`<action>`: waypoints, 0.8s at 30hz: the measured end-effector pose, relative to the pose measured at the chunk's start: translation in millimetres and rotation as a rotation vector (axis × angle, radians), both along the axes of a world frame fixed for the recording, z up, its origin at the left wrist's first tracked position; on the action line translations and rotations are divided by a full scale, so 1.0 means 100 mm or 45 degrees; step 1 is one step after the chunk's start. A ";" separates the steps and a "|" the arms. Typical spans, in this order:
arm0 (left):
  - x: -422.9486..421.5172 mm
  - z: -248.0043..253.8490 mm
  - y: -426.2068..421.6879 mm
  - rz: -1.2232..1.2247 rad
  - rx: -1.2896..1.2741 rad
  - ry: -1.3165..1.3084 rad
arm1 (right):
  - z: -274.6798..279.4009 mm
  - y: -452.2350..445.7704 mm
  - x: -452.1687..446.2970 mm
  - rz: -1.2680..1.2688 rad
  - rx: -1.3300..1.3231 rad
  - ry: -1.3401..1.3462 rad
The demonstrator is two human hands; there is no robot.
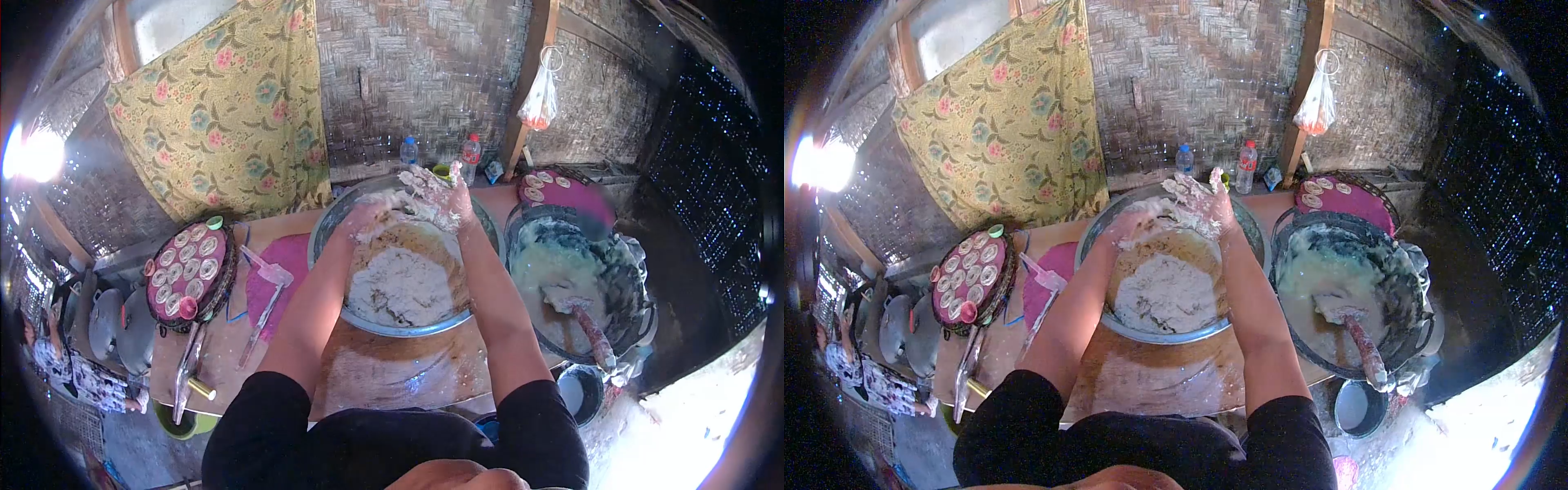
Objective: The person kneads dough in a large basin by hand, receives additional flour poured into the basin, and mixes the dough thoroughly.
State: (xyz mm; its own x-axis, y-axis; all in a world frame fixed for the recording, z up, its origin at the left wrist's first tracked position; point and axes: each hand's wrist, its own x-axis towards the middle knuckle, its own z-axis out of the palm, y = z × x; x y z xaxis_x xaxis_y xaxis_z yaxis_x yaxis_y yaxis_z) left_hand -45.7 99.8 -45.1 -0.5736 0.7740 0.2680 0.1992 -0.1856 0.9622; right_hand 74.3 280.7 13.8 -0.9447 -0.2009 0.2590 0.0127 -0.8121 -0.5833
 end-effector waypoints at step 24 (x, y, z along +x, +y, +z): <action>0.10 -0.14 0.21 0.219 -0.874 0.303 | -0.04 -0.16 -0.01 0.251 0.175 0.031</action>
